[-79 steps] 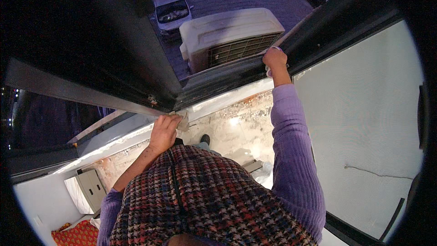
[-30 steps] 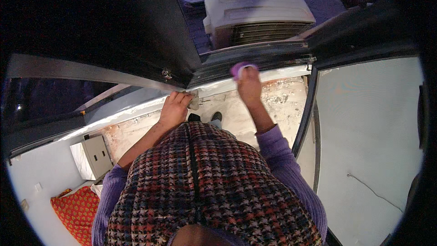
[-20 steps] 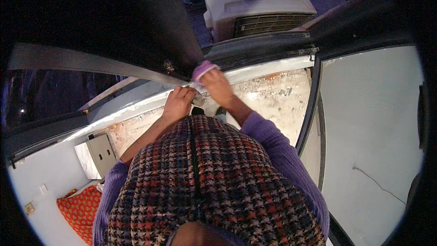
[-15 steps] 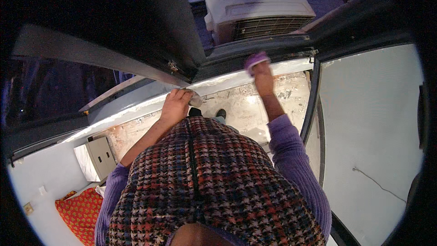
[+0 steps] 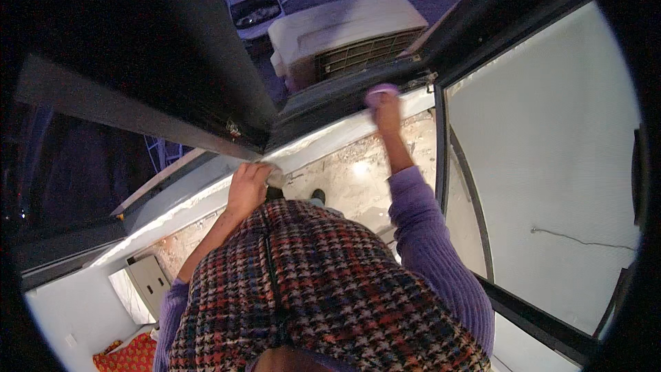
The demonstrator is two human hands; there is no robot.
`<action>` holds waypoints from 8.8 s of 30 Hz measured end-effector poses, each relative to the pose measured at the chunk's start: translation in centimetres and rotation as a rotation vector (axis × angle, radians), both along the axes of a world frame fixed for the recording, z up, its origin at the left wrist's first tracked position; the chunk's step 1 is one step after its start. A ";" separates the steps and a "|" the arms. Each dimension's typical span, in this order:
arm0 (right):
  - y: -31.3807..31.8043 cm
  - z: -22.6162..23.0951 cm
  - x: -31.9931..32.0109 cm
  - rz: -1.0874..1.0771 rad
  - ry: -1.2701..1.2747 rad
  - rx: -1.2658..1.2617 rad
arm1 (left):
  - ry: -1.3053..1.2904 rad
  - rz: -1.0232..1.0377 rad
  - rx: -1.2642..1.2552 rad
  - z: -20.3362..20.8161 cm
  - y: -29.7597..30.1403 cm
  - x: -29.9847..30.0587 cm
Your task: The person wipes a white cabinet surface, then cleans the window frame and glass, and finally wipes a floor lamp base using a cloth. The person opens and closes the window during the cleaning process.
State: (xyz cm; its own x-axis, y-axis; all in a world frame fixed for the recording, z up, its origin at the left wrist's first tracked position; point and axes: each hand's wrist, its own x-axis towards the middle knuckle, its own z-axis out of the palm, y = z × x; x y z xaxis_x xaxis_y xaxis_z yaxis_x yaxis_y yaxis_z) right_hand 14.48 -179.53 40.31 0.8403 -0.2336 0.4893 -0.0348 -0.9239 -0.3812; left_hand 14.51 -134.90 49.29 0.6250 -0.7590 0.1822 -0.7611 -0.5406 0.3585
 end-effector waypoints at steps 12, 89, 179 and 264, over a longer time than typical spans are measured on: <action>3.8 0.3 2.1 -0.336 0.597 -0.489 | 0.098 0.029 0.047 -1.2 1.7 -0.3; 33.0 17.1 -7.5 -0.319 0.596 0.060 | 0.270 -0.223 -0.161 -1.2 14.6 -3.5; -26.2 10.6 -72.3 -1.653 -0.304 1.022 | 0.877 -1.357 0.418 -8.0 -93.7 -46.7; -7.5 11.9 -250.9 -2.857 -1.194 0.436 | 0.082 -2.407 0.675 -18.4 -106.1 -272.7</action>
State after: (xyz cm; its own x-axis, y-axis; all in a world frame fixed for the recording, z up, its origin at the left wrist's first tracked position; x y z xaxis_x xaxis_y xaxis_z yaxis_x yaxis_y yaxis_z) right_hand -236.39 -187.02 52.26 -0.9130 0.4055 -0.0450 0.2188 0.3936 -0.8929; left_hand -258.17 -241.04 30.87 -0.9494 0.2179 -0.2261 0.0302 0.7800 0.6250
